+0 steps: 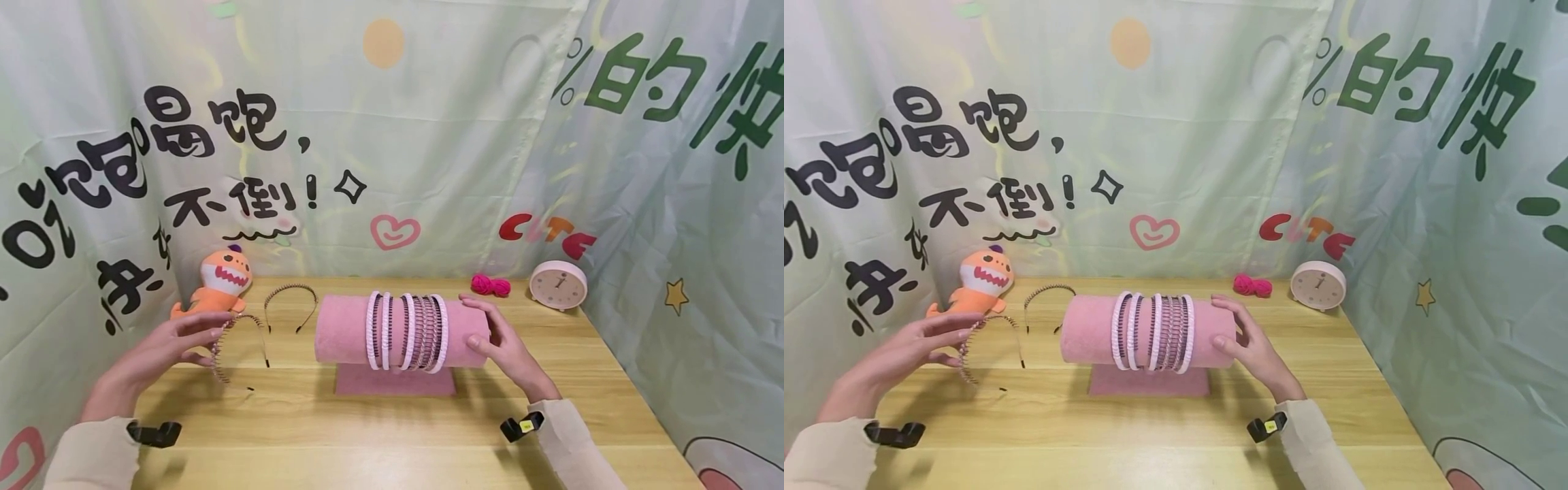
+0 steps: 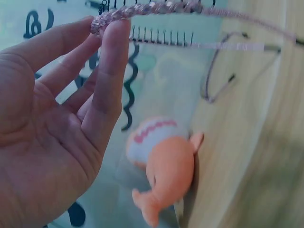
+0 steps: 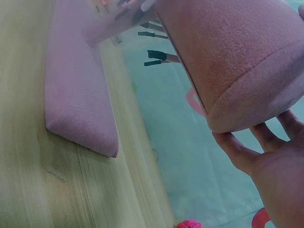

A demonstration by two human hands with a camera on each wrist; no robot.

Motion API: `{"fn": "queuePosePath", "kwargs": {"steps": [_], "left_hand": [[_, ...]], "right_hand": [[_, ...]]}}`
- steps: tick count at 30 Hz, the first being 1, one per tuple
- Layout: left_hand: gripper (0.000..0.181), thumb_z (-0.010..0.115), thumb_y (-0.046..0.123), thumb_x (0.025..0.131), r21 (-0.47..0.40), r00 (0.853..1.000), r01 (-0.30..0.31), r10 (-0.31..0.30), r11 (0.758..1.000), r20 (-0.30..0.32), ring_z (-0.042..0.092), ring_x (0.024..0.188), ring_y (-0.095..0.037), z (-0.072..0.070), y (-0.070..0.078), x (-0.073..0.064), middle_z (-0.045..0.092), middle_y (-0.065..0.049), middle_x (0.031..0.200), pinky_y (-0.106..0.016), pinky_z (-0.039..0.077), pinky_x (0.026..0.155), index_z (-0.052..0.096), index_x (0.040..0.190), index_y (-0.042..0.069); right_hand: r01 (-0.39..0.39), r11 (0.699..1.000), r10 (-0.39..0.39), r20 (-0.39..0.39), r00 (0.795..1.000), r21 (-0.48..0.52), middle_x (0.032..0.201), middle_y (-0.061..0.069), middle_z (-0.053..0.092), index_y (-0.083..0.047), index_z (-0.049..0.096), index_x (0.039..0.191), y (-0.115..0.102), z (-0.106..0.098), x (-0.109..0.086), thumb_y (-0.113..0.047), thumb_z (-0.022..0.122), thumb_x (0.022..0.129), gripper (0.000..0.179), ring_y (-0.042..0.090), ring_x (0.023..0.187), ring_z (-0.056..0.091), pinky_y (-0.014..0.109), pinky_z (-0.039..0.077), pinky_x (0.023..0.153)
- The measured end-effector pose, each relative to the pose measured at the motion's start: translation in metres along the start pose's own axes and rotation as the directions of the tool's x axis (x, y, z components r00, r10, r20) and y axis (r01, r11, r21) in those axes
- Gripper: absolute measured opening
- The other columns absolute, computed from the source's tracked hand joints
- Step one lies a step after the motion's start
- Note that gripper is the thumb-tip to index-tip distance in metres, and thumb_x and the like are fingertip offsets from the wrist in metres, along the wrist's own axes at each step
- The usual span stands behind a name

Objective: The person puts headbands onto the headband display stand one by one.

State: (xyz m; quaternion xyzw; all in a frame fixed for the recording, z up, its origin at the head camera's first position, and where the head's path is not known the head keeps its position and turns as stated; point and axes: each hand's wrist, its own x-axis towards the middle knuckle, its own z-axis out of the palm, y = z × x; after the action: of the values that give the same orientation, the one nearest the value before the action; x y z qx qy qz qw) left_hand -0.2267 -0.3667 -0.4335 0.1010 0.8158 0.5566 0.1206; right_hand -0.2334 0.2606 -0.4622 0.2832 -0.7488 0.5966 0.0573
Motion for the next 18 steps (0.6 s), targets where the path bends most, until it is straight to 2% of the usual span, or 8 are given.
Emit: {"fn": "queuePosePath", "kwargs": {"steps": [7,12,18], "left_hand": [[0.051,0.065,0.027,0.112,0.018,0.998,-0.057,0.057,0.998,-0.021,0.069,0.097,-0.018,0.024,0.03,0.009,0.062,0.0,0.145,-0.043,0.068,0.082,0.056,0.157,0.004],[0.05,0.066,0.026,0.111,0.012,0.993,-0.109,0.11,0.994,-0.031,0.07,0.101,-0.017,0.039,0.052,0.014,0.064,0.002,0.142,-0.043,0.069,0.084,0.057,0.154,0.001],[0.051,0.069,0.028,0.109,-0.013,0.993,-0.106,0.105,0.994,-0.049,0.069,0.101,-0.016,0.054,0.072,0.018,0.064,-0.001,0.14,-0.043,0.068,0.086,0.059,0.154,0.006]], "right_hand": [[0.013,1.0,-0.013,0.003,1.0,0.014,0.172,0.008,0.042,-0.004,0.044,0.16,0.001,0.0,0.001,0.008,0.062,0.102,0.062,0.007,0.145,0.052,0.02,0.049,0.11],[0.014,1.0,-0.014,0.001,1.0,0.01,0.172,0.01,0.041,-0.004,0.044,0.16,0.001,0.001,0.001,0.008,0.062,0.103,0.061,0.005,0.146,0.051,0.019,0.048,0.111],[0.014,1.0,-0.014,-0.002,1.0,0.008,0.172,0.009,0.042,-0.003,0.044,0.16,0.0,0.001,0.0,0.007,0.063,0.103,0.061,0.005,0.146,0.051,0.019,0.048,0.111]]}}
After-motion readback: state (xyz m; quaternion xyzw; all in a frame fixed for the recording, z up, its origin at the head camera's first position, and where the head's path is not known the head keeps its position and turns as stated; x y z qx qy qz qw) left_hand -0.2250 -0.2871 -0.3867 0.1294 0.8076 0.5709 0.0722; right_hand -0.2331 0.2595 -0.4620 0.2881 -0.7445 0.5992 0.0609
